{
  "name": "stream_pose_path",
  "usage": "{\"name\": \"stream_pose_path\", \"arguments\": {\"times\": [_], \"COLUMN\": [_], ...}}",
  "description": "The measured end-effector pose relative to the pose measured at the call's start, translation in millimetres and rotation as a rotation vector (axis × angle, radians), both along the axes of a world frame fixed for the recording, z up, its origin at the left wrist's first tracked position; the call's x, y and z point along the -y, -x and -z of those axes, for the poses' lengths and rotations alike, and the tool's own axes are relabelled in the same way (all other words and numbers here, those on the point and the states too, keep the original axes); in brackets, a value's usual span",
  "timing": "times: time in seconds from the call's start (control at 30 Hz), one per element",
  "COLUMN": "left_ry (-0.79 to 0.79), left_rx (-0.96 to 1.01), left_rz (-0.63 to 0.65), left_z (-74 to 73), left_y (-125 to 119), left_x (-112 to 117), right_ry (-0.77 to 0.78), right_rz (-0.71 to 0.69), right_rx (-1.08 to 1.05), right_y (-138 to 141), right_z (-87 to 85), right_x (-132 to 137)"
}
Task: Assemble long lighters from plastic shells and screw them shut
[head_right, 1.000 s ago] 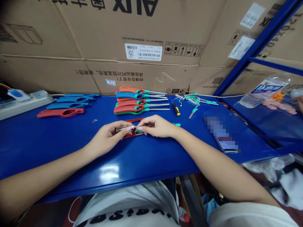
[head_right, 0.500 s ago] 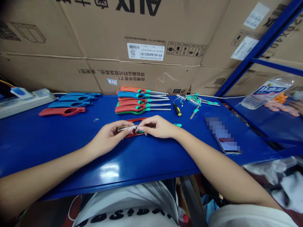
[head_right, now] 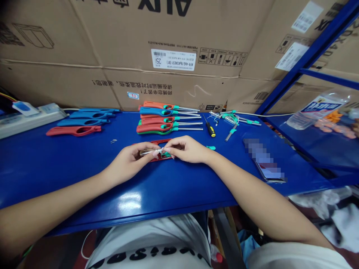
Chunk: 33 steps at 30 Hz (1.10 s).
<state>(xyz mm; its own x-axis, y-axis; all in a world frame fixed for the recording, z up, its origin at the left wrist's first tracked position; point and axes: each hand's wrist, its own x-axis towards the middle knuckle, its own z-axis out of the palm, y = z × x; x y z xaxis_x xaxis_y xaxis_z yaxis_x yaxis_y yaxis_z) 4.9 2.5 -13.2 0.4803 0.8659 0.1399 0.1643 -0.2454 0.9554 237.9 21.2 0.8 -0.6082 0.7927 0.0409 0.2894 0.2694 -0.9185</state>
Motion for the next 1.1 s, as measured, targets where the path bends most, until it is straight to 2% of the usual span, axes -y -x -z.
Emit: {"name": "stream_pose_path", "arguments": {"times": [0.47,0.87,1.1], "left_ry": [-0.011,-0.004,-0.065], "left_rx": [-0.022,0.025,-0.072], "left_rz": [-0.011,-0.064,-0.071], "left_z": [0.9,0.3,-5.0], "left_y": [-0.1,-2.7,-3.4], "left_x": [0.3,2.2,3.5], "right_ry": [-0.051,-0.082,-0.109], "right_rz": [-0.011,0.051,0.058], "right_rx": [-0.002,-0.01,0.0], "right_y": [1.1,6.4,8.2], "right_z": [1.7,7.4,9.1], "right_x": [-0.4,1.9,4.6]}}
